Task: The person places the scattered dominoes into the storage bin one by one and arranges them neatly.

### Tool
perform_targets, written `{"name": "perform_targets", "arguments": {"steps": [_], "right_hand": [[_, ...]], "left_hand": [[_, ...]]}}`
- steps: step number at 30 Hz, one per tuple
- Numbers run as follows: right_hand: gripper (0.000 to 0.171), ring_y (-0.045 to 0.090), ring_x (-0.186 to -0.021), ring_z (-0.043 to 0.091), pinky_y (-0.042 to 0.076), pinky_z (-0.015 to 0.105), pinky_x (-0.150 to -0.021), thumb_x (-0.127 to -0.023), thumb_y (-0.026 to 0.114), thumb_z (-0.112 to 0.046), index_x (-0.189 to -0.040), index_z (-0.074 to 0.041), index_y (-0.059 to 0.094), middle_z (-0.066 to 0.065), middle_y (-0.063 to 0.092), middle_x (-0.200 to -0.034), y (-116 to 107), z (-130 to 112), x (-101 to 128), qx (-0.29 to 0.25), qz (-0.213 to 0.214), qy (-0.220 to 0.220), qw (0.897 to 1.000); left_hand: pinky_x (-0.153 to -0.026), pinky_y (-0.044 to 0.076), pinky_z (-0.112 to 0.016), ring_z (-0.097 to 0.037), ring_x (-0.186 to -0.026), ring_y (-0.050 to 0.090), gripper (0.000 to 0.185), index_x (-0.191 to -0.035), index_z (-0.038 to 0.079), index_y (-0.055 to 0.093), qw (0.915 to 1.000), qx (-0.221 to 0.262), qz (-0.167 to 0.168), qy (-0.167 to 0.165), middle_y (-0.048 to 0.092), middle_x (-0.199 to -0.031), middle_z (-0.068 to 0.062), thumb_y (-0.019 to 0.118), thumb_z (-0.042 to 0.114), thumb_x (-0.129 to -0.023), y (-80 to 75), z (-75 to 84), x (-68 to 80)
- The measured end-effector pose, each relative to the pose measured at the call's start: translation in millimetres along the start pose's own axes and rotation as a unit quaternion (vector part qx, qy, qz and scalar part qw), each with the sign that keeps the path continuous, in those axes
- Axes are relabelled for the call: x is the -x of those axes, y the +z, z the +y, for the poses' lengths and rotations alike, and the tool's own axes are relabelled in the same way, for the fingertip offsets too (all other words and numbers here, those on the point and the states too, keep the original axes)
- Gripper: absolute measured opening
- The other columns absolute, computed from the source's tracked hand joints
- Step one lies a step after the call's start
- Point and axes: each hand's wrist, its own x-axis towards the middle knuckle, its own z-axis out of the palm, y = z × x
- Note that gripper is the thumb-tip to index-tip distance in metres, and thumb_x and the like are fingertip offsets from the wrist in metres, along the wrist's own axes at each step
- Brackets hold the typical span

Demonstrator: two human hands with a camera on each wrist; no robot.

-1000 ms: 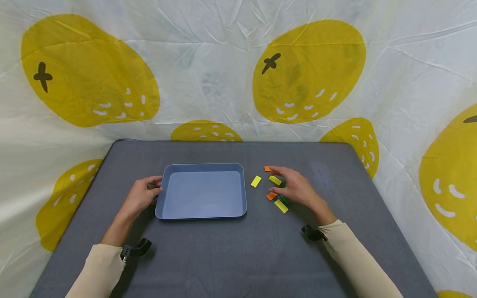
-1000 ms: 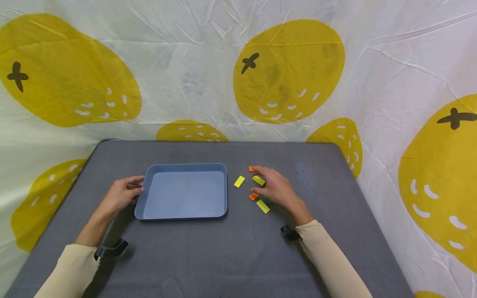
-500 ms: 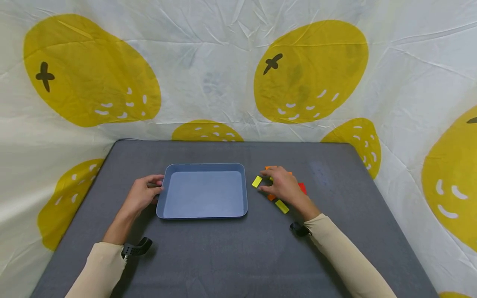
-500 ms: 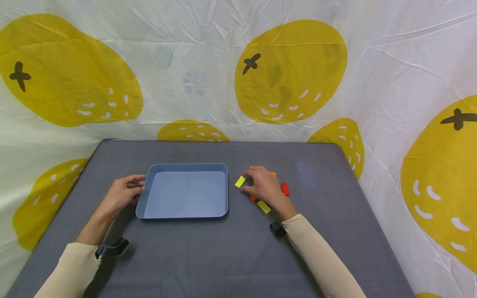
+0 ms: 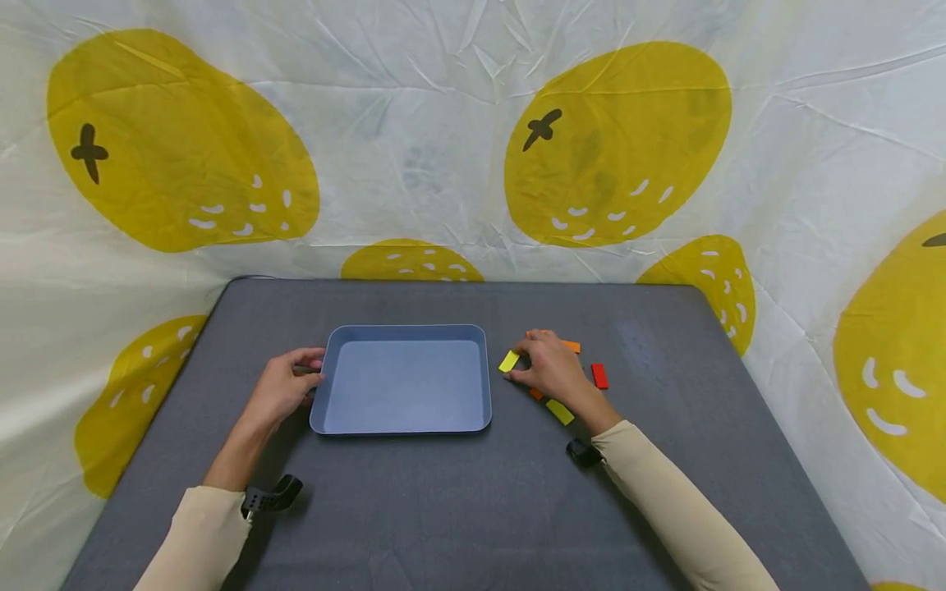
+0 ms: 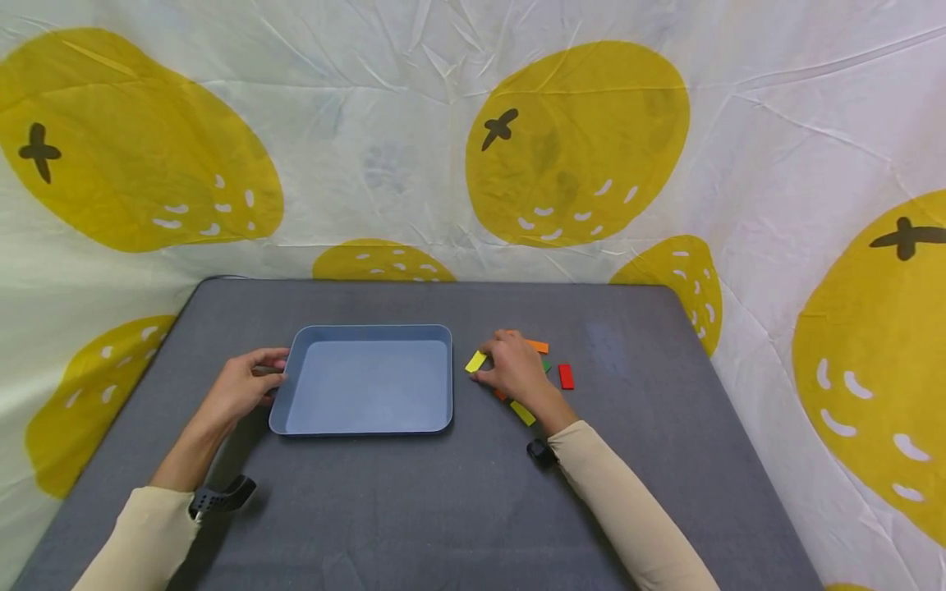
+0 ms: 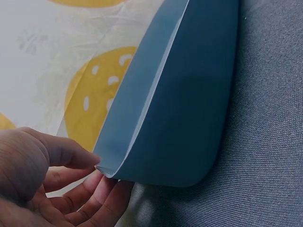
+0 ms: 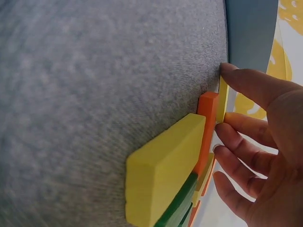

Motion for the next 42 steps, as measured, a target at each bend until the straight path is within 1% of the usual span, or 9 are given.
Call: {"name": "perform_targets", "arguments": {"steps": [3, 7, 10, 15, 20, 26, 30, 35, 42], "right_hand": [[0.042, 0.055, -0.121, 0.039, 0.05, 0.051, -0.098, -0.08, 0.086, -0.033, -0.111, -0.006, 0.076, 0.016, 0.066, -0.12, 0.2, -0.5, -1.1, 0.0, 0.0, -0.007, 1.0], [0.042, 0.056, -0.105, 0.033, 0.051, 0.045, -0.088, -0.08, 0.086, -0.029, -0.113, -0.005, 0.076, 0.011, 0.066, -0.108, 0.6, 0.0, -1.6, -0.001, -0.001, -0.019, 1.0], [0.042, 0.056, -0.098, 0.029, 0.051, 0.042, -0.083, -0.08, 0.085, -0.028, -0.113, -0.005, 0.075, 0.01, 0.066, -0.106, 0.8, 0.9, -1.4, -0.006, -0.001, -0.022, 1.0], [0.042, 0.057, -0.101, 0.029, 0.051, 0.044, -0.086, -0.08, 0.084, -0.028, -0.115, -0.005, 0.075, 0.009, 0.066, -0.109, 1.6, 3.2, -1.2, -0.013, -0.006, -0.02, 1.0], [0.045, 0.055, -0.101, 0.028, 0.051, 0.042, -0.085, -0.081, 0.083, -0.028, -0.119, -0.005, 0.074, 0.01, 0.065, -0.11, -1.5, 2.1, -0.5, -0.03, -0.02, -0.011, 0.999], [0.043, 0.055, -0.099, 0.026, 0.05, 0.04, -0.083, -0.082, 0.084, -0.026, -0.119, -0.006, 0.073, 0.008, 0.064, -0.109, -10.6, -3.4, -1.0, -0.055, -0.005, -0.032, 0.998], [0.042, 0.056, -0.101, 0.026, 0.051, 0.041, -0.085, -0.083, 0.083, -0.027, -0.119, -0.007, 0.073, 0.008, 0.065, -0.111, -17.7, -9.9, -3.5, -0.06, 0.008, -0.05, 0.997], [0.041, 0.057, -0.104, 0.024, 0.052, 0.041, -0.086, -0.084, 0.082, -0.028, -0.12, -0.009, 0.072, 0.007, 0.065, -0.113, -26.4, -20.7, -9.0, -0.064, 0.014, -0.052, 0.997], [0.043, 0.06, -0.106, 0.027, 0.053, 0.041, -0.083, -0.085, 0.083, -0.029, -0.123, -0.011, 0.072, 0.005, 0.065, -0.113, -32.5, -38.0, -21.4, -0.074, 0.009, -0.069, 0.995]], "left_hand": [[-0.065, 0.058, -0.035, -0.037, -0.105, 0.062, 0.047, -0.143, -0.005, 0.051, 1.0, 0.001, 0.003, 0.001, 0.055, -0.126, -0.028, 0.06, 0.0, -0.097, 0.1, -0.1, 1.0], [-0.064, 0.058, -0.035, -0.038, -0.105, 0.061, 0.047, -0.143, -0.005, 0.051, 1.0, 0.006, 0.001, 0.003, 0.055, -0.127, -0.029, 0.059, -0.001, -0.097, 0.3, -0.9, 1.7], [-0.064, 0.058, -0.035, -0.038, -0.105, 0.061, 0.047, -0.143, -0.006, 0.051, 0.9999, 0.009, -0.001, 0.006, 0.055, -0.127, -0.029, 0.058, -0.002, -0.097, 0.6, -1.6, 1.8], [-0.064, 0.058, -0.035, -0.038, -0.104, 0.061, 0.047, -0.143, -0.006, 0.051, 0.9999, 0.009, 0.0, 0.006, 0.054, -0.127, -0.029, 0.058, -0.002, -0.097, 0.9, -2.2, 1.4], [-0.063, 0.058, -0.035, -0.039, -0.104, 0.062, 0.047, -0.142, -0.007, 0.051, 0.9999, 0.009, 0.003, 0.01, 0.055, -0.126, -0.03, 0.058, -0.003, -0.096, 1.1, -3.3, 1.0], [-0.064, 0.058, -0.035, -0.039, -0.104, 0.062, 0.047, -0.143, -0.007, 0.051, 0.9999, 0.013, 0.002, 0.01, 0.055, -0.126, -0.03, 0.057, -0.004, -0.096, 0.6, -4.1, 0.3], [-0.066, 0.059, -0.035, -0.039, -0.107, 0.061, 0.047, -0.144, -0.006, 0.051, 0.9999, 0.013, -0.002, 0.004, 0.054, -0.127, -0.029, 0.057, -0.003, -0.097, -0.6, -4.0, -0.3], [-0.069, 0.059, -0.036, -0.04, -0.11, 0.061, 0.048, -0.146, -0.003, 0.049, 0.9998, 0.013, -0.011, -0.001, 0.053, -0.13, -0.028, 0.058, 0.0, -0.099, -1.6, -3.2, -0.4], [-0.071, 0.06, -0.038, -0.04, -0.112, 0.06, 0.049, -0.147, -0.002, 0.049, 0.9998, 0.015, -0.012, -0.003, 0.053, -0.131, -0.028, 0.059, 0.001, -0.099, -0.8, -3.8, -0.9]]}}
